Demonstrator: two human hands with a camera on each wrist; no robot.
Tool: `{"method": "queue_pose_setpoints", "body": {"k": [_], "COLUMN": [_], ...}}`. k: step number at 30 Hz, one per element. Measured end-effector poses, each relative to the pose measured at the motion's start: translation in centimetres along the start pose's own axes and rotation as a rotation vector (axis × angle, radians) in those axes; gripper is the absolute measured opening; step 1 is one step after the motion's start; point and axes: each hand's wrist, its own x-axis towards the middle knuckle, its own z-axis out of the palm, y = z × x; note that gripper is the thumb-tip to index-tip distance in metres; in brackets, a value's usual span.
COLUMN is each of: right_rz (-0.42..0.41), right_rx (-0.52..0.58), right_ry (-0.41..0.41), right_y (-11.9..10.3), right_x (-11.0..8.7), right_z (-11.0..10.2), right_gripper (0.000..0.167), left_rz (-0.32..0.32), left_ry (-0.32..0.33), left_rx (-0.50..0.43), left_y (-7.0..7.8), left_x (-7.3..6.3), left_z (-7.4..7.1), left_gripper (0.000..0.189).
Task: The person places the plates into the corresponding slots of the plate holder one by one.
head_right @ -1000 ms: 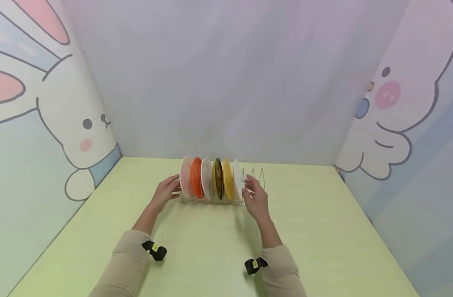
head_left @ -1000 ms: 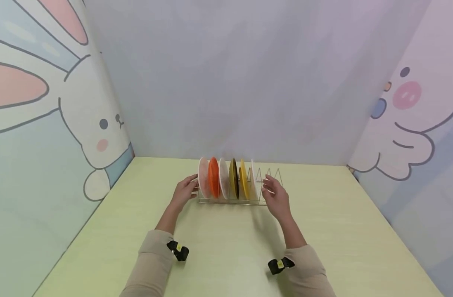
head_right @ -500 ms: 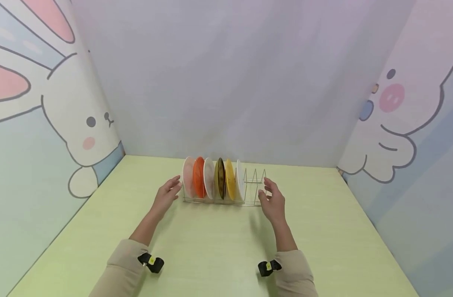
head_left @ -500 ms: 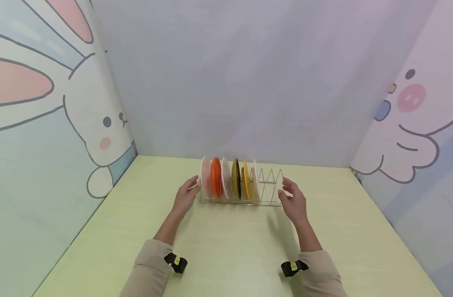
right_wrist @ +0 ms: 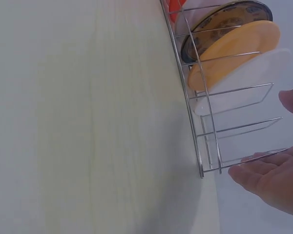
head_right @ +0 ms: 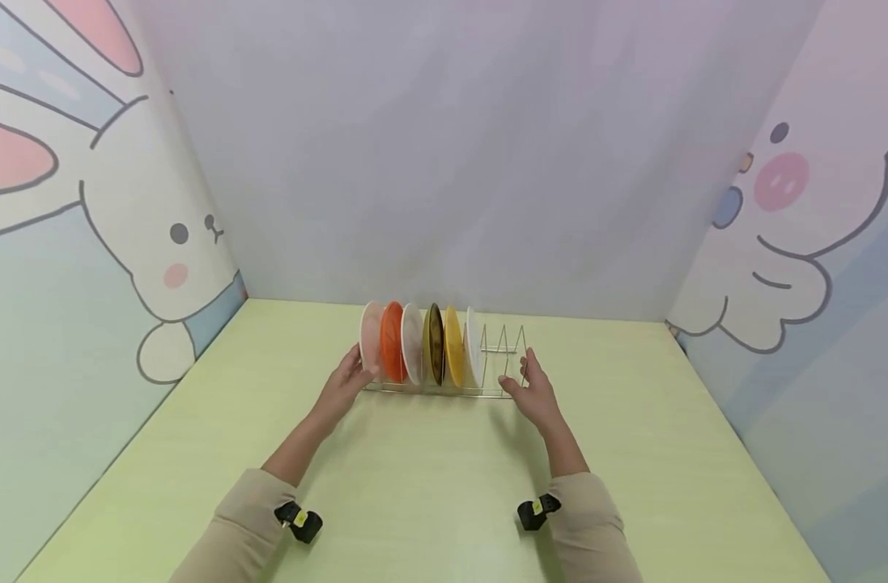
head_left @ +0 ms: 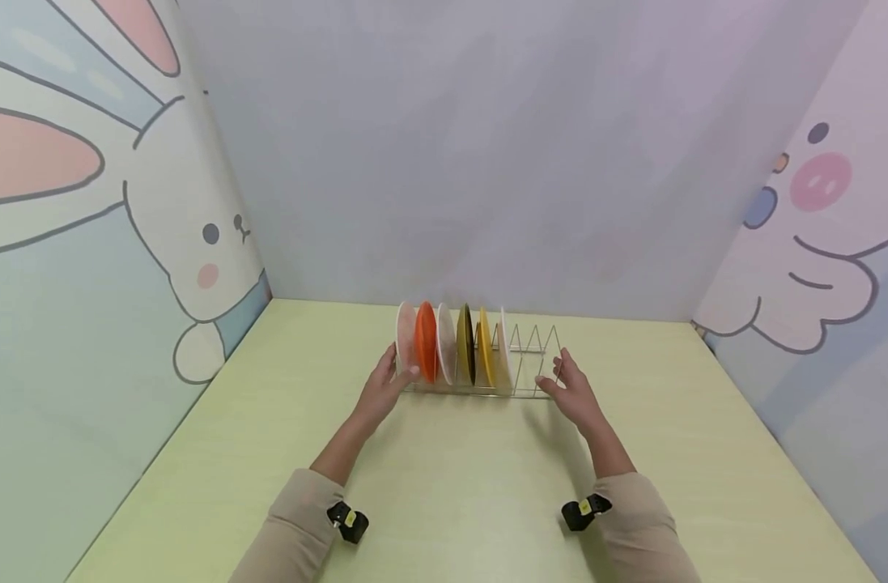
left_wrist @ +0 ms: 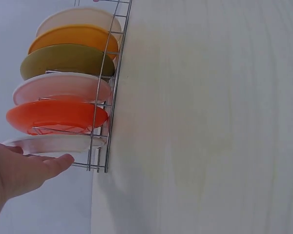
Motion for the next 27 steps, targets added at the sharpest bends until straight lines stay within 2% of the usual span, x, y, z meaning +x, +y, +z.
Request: {"method": "queue_pose_setpoints", "body": {"k": [7, 10, 14, 16, 18, 22, 25, 27], "right_rz": [0.005, 0.014, 0.029, 0.032, 0.035, 0.039, 0.016, 0.004], "right_rx": [0.031, 0.019, 0.0, 0.009, 0.02, 0.042, 0.057, 0.077], "right_ry": [-0.04, -0.047, -0.061, -0.08, -0.102, -0.154, -0.187, -0.208], "right_y": [0.1, -0.1, -0.4, -0.6, -0.9, -1.4, -1.7, -2.0], "right_x": [0.0, -0.6, -1.9, -2.5, -3.3, -4.9, -6.3, -7.1], "right_z": [0.3, 0.3, 0.2, 0.3, 0.4, 1.0, 1.4, 1.6], "right_gripper": [0.084, 0.085, 0.087, 0.09, 0.093, 0.097, 0.099, 0.1], "left_rz": [-0.031, -0.053, -0.054, -0.039, -0.015, -0.012, -0.043, -0.058], "left_ry": [-0.025, -0.021, -0.015, -0.01, -0.007, -0.023, -0.049, -0.041], "left_rx": [0.013, 0.017, -0.023, -0.046, -0.07, -0.11, -0.136, -0.139], "left_y": [2.6, 2.5, 0.4, -0.7, -1.2, -1.4, -0.2, -0.2], "left_x": [-1.4, -1.5, 0.0, 1.0, 1.8, 3.3, 3.9, 4.7], "left_z": [-0.3, -0.2, -0.1, -0.3, -0.6, -1.3, -1.3, -1.1], "left_gripper": [0.076, 0.077, 0.077, 0.074, 0.069, 0.062, 0.061, 0.061]}}
